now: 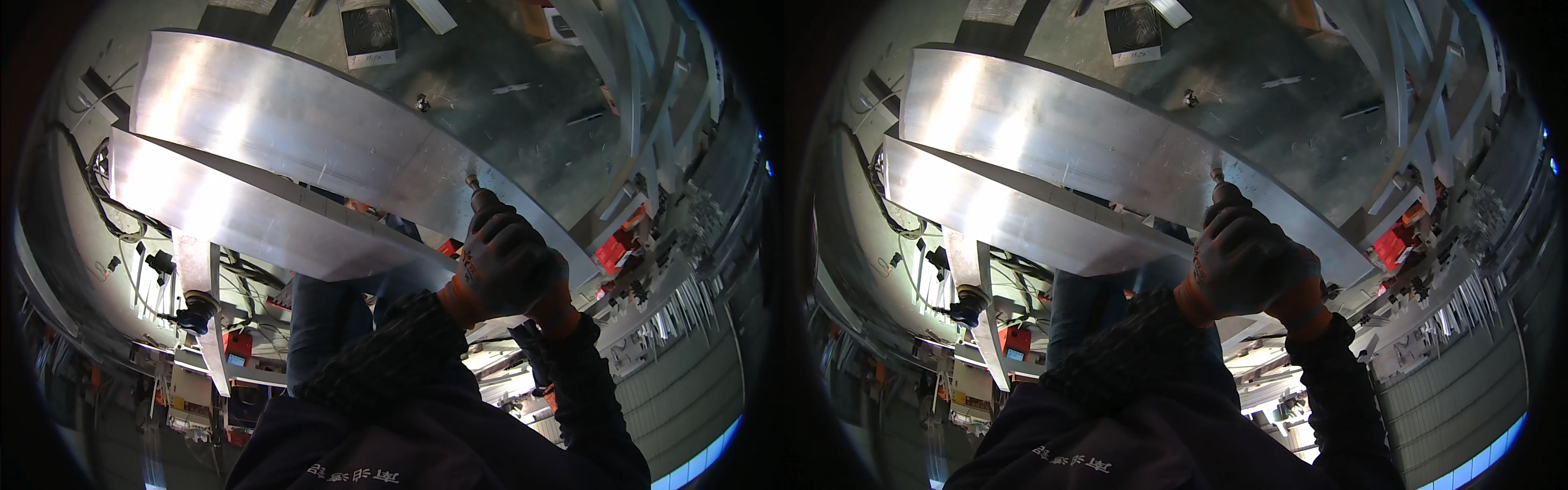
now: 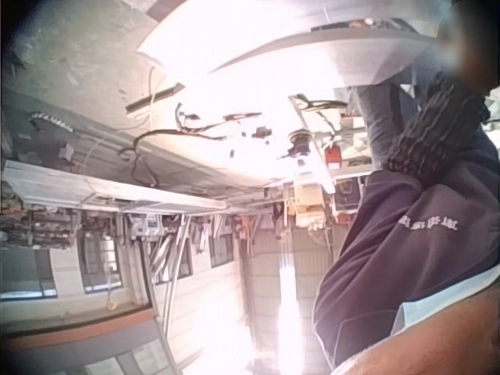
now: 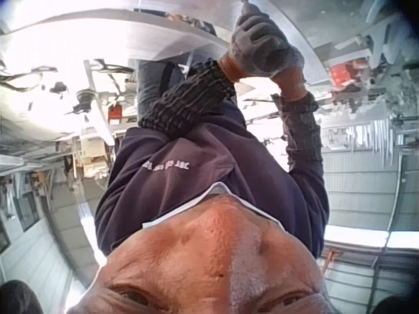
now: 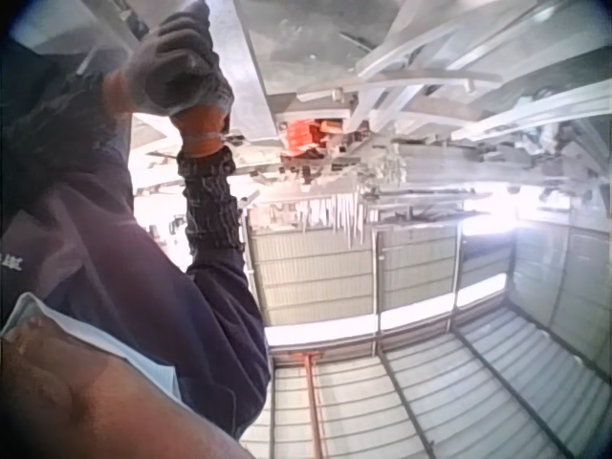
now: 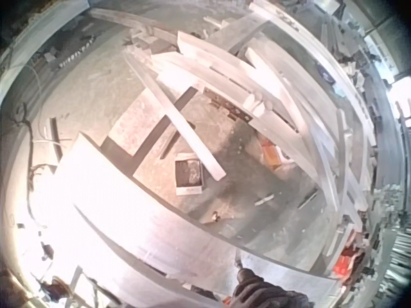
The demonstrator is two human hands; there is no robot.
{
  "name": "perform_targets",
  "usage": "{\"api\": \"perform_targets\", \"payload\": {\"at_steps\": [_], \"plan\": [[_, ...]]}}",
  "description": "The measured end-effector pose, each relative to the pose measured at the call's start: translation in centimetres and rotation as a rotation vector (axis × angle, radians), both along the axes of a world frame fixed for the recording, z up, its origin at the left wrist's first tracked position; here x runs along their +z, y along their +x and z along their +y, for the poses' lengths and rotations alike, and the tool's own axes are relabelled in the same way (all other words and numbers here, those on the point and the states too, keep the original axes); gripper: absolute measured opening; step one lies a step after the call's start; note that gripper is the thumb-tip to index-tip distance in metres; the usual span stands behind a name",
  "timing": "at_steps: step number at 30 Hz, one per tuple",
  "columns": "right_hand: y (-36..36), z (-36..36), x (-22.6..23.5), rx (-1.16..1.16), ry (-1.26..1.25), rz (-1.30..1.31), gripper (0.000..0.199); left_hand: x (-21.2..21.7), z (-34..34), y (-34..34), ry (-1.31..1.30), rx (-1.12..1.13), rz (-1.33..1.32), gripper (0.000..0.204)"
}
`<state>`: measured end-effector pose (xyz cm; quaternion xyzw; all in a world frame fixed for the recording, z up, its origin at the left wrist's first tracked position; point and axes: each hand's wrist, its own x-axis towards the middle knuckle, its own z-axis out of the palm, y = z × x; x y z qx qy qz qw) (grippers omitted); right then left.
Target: The person uses a cordless drill to create multiple holes in a long metal sheet. They adjust the drill bit and reposition the sheet as needed while working in a workshop environment.
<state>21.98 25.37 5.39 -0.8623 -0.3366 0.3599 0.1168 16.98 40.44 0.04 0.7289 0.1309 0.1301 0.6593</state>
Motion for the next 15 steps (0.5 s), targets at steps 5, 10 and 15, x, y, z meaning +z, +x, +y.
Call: {"api": "perform_targets", "payload": {"at_steps": [5,10,15], "plan": [[0.7,0.9,0.4,-0.012,-0.059,0.054,0.044,-0.2,-0.8,-0.7,0.013,0.069,0.044,0.018],[2.8,1.5,0.2,-0.017,-0.097,0.129,0.037,-0.4,0.7,0.6,-0.05,0.135,-0.092,0.015],[3.8,1.3,0.6,0.084,-0.046,0.08,0.034,-0.3,-0.8,1.1,-0.098,0.148,-0.037,0.02]]}}
